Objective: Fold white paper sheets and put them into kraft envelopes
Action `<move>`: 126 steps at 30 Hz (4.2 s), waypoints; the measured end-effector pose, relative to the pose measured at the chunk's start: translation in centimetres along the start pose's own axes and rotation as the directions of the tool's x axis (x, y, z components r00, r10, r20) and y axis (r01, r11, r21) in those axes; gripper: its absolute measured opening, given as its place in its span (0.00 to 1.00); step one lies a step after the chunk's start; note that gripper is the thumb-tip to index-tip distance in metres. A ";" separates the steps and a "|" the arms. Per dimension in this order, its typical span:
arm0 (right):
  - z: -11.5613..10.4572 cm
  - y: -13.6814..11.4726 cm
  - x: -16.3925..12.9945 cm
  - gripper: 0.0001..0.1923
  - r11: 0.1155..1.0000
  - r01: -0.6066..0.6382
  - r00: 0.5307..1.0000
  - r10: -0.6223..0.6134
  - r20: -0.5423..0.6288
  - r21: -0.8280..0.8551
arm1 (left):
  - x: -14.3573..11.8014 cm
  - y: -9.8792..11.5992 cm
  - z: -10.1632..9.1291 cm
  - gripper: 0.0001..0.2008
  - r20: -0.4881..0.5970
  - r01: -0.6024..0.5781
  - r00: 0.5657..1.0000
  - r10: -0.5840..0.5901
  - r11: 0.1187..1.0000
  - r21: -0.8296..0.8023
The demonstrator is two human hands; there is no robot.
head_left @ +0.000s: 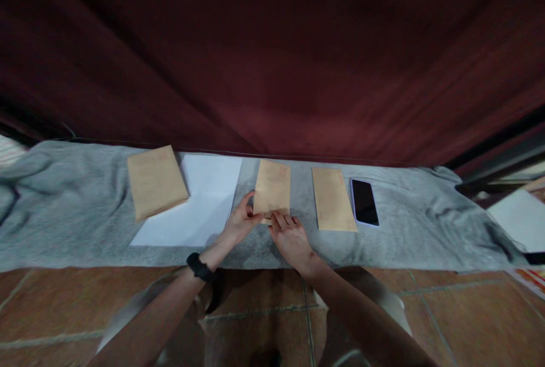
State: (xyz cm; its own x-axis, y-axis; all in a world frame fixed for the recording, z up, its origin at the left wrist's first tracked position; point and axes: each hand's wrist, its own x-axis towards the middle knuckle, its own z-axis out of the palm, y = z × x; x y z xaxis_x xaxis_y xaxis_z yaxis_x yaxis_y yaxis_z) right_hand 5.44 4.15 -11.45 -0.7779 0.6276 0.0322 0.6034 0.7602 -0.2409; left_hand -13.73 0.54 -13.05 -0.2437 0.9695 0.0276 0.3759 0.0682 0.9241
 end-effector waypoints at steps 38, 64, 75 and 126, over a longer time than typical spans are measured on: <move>-2.0 4.2 -0.2 0.24 0.132 -0.332 0.927 0.229 0.297 0.934 | -1.0 1.0 3.4 0.24 0.120 -0.343 0.933 0.340 0.734 0.586; 0.0 7.9 10.6 0.30 0.975 0.217 0.962 -0.222 0.160 0.053 | -5.0 1.7 3.6 0.36 0.591 -0.603 0.737 0.327 0.714 0.357; -1.5 4.4 2.9 0.30 0.896 0.224 0.906 -0.336 0.258 0.383 | -5.0 3.0 3.3 0.25 0.571 -0.574 0.762 0.305 0.727 0.377; -1.7 4.5 0.0 0.13 0.801 0.093 0.996 -0.065 -0.069 0.591 | 11.2 0.0 4.2 0.32 0.088 -0.165 0.983 0.160 0.567 0.807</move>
State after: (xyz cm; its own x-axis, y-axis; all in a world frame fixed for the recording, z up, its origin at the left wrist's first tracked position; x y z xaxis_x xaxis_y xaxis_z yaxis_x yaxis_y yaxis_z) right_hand 8.45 7.85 -10.85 -0.8012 0.5873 0.1145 0.3074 0.5682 -0.7633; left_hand -12.73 12.41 -14.30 -0.1007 0.9848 0.1416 0.9747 0.0691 0.2125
